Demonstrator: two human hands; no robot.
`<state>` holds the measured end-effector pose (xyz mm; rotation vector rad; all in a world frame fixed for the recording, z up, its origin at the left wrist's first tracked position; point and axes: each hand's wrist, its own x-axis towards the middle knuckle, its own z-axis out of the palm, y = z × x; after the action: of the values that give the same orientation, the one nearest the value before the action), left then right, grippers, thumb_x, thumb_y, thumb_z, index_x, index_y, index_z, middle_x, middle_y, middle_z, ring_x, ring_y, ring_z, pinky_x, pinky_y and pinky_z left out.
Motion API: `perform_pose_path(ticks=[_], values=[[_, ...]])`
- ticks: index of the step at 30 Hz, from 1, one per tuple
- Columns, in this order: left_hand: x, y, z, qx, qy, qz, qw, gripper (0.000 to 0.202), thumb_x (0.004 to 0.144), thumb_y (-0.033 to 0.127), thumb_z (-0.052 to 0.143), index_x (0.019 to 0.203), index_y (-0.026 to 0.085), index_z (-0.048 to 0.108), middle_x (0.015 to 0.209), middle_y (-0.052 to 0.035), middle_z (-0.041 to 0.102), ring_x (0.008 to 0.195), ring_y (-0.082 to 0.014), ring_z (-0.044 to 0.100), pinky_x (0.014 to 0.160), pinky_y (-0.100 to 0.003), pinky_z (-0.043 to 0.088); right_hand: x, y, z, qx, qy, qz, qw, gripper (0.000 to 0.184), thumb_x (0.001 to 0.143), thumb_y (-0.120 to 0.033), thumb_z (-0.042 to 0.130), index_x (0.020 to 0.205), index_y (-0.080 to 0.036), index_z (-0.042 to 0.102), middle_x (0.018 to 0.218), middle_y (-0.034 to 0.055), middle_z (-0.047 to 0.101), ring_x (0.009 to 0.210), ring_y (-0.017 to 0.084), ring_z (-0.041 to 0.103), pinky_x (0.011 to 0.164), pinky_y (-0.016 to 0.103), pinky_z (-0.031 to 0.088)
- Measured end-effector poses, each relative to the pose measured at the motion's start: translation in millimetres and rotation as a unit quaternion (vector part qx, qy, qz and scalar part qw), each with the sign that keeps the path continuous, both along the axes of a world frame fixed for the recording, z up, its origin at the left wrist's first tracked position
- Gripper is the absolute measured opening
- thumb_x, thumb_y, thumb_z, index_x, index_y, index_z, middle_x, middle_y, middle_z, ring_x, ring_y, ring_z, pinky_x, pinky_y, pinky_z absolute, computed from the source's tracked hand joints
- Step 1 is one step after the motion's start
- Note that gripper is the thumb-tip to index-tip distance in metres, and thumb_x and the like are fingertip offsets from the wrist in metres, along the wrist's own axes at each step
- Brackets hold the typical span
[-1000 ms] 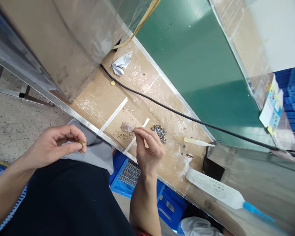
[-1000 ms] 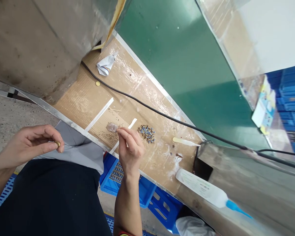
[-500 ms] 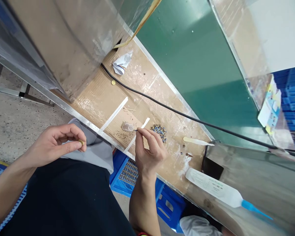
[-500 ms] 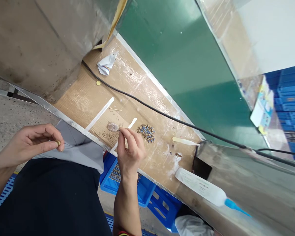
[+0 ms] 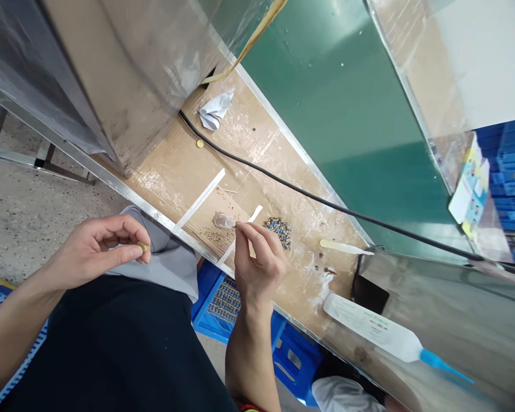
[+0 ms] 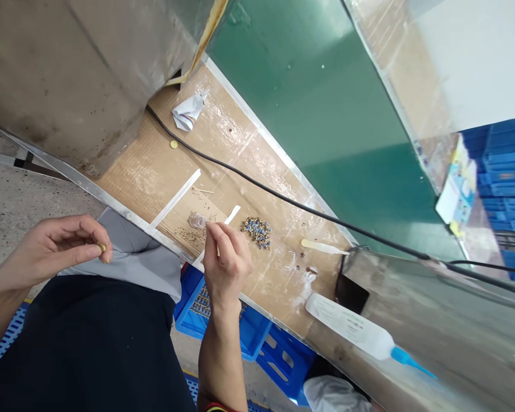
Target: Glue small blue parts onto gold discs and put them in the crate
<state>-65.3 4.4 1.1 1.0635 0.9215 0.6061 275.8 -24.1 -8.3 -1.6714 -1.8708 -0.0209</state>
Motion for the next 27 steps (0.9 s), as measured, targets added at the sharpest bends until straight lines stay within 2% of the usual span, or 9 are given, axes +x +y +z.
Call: perform_pose_path(ticks=[20,27], values=[[-0.7,-0.1,-1.3,-0.007,-0.004,-0.002,1.0,0.007,0.111,0.026,0.074,0.108,0.027,0.08,0.093,0.0012,0.083,0.089,-0.0127,0.081,0.084,-0.017,0.065,4.8,-1.5,-1.1,-0.015,0.066,-0.03,0.997,0.013,0.108,-0.018,0.076,0.113,-0.026,0.086,0.109,0.0042,0.088,0.103,0.021,0.085,0.093,0.038,0.069],[-0.5,-0.8,-4.0,-0.008,-0.003,-0.001,1.0,0.005,0.11,0.028,0.077,0.11,0.025,0.08,0.094,-0.001,0.084,0.09,-0.015,0.082,0.084,-0.02,0.067,4.4,-0.8,-3.0,-0.031,0.076,-0.017,0.996,0.014,0.11,-0.019,0.074,0.112,-0.026,0.086,0.111,0.0049,0.088,0.105,0.022,0.086,0.095,0.04,0.07]])
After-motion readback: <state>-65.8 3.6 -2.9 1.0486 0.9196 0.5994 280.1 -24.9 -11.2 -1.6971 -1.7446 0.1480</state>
